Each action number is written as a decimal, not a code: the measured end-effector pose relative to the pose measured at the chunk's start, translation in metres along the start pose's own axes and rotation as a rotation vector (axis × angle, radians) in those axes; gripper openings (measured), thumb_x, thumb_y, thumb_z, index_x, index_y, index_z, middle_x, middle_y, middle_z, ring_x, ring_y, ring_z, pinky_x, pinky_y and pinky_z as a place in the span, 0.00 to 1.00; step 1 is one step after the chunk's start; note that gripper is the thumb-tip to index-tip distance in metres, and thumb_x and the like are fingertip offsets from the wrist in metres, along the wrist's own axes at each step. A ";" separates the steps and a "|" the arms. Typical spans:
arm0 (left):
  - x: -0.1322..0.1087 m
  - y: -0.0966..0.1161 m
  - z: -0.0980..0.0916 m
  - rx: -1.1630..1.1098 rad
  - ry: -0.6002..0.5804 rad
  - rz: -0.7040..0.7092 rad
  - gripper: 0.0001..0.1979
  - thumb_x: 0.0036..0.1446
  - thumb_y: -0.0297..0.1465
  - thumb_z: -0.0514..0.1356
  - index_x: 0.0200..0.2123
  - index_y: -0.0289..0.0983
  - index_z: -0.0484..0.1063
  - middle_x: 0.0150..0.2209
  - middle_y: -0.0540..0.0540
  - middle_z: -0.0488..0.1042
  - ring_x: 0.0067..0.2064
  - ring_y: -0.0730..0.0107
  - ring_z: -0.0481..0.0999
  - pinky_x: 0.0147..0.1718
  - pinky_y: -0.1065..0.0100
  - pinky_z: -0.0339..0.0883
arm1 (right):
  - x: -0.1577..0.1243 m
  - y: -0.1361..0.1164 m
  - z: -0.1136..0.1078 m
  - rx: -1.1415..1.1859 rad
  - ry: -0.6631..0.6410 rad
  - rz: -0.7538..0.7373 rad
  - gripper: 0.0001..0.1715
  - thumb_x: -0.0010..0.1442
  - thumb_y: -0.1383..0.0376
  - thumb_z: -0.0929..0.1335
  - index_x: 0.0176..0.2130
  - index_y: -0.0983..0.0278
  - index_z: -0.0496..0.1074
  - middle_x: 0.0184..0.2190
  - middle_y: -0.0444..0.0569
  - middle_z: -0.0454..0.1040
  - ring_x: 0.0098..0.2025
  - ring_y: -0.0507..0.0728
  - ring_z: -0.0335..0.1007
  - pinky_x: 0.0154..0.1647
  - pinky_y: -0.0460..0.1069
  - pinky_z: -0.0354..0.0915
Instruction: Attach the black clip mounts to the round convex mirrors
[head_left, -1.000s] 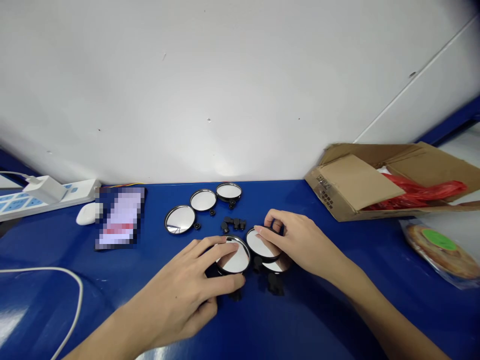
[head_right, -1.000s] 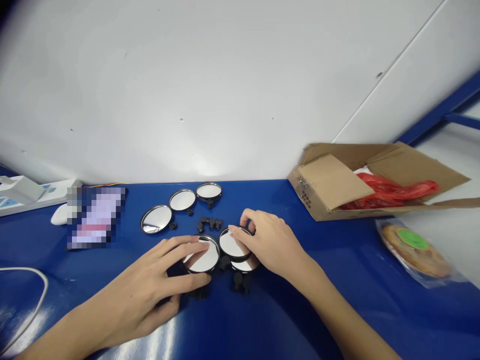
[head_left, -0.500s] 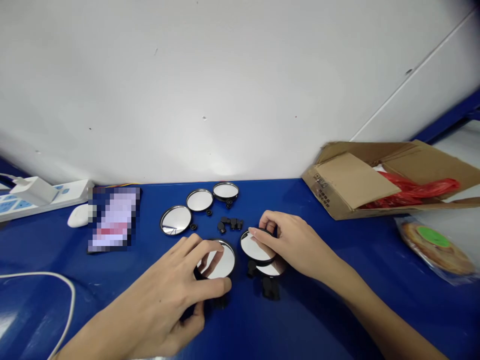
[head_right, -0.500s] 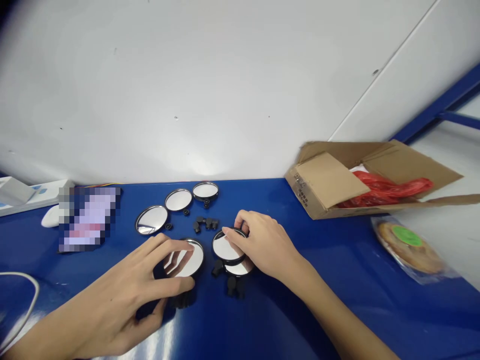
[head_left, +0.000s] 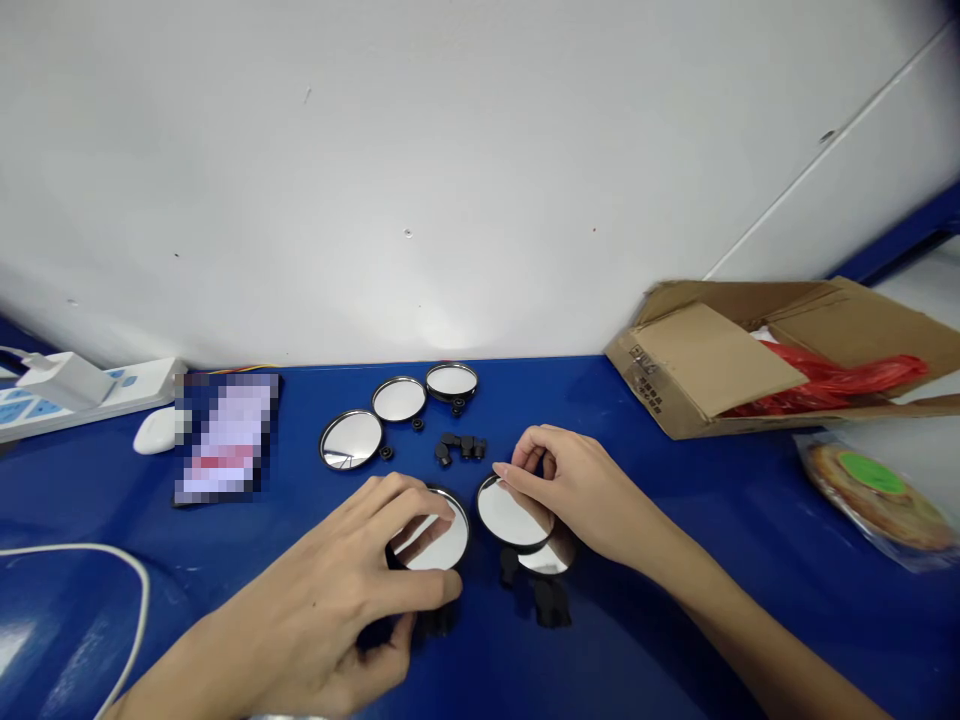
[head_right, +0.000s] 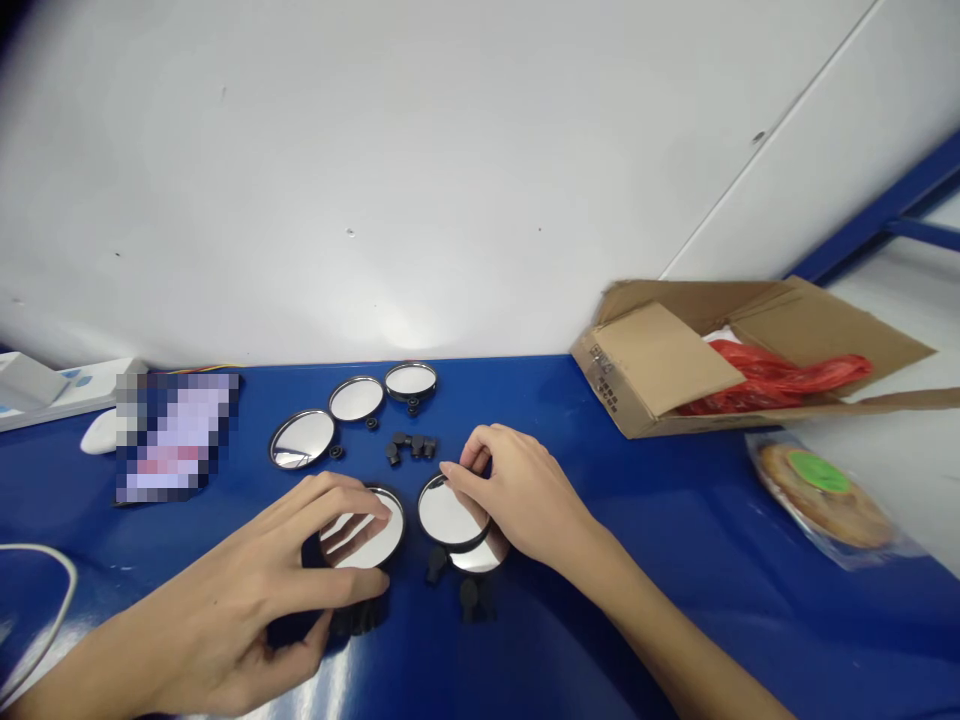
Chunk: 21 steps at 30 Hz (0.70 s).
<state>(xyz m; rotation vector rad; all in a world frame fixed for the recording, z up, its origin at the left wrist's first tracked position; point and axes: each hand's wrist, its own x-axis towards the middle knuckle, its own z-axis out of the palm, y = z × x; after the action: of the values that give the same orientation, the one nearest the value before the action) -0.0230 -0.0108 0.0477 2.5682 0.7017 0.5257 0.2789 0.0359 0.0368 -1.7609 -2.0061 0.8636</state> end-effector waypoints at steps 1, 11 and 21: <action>0.000 -0.001 0.000 -0.006 0.002 0.000 0.29 0.56 0.16 0.63 0.56 0.46 0.82 0.59 0.38 0.74 0.60 0.44 0.74 0.56 0.47 0.77 | 0.000 -0.001 0.000 0.004 0.004 -0.006 0.19 0.73 0.48 0.72 0.37 0.58 0.75 0.36 0.46 0.82 0.37 0.59 0.76 0.35 0.53 0.64; -0.002 0.000 -0.001 -0.098 0.010 -0.006 0.32 0.60 0.15 0.61 0.62 0.46 0.80 0.59 0.38 0.73 0.62 0.47 0.73 0.58 0.47 0.75 | -0.002 -0.009 -0.001 0.000 0.104 -0.212 0.08 0.74 0.60 0.72 0.39 0.56 0.78 0.40 0.45 0.80 0.47 0.60 0.75 0.48 0.55 0.67; -0.005 0.000 0.000 -0.101 -0.003 -0.017 0.33 0.58 0.14 0.62 0.62 0.46 0.81 0.59 0.38 0.74 0.62 0.47 0.73 0.58 0.46 0.74 | -0.016 -0.022 0.002 -0.009 -0.043 -0.503 0.10 0.69 0.69 0.77 0.39 0.58 0.75 0.40 0.44 0.77 0.46 0.60 0.72 0.57 0.59 0.66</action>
<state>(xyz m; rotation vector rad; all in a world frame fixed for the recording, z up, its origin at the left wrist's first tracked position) -0.0271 -0.0136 0.0463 2.4667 0.6773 0.5376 0.2637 0.0193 0.0519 -1.1565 -2.3280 0.7252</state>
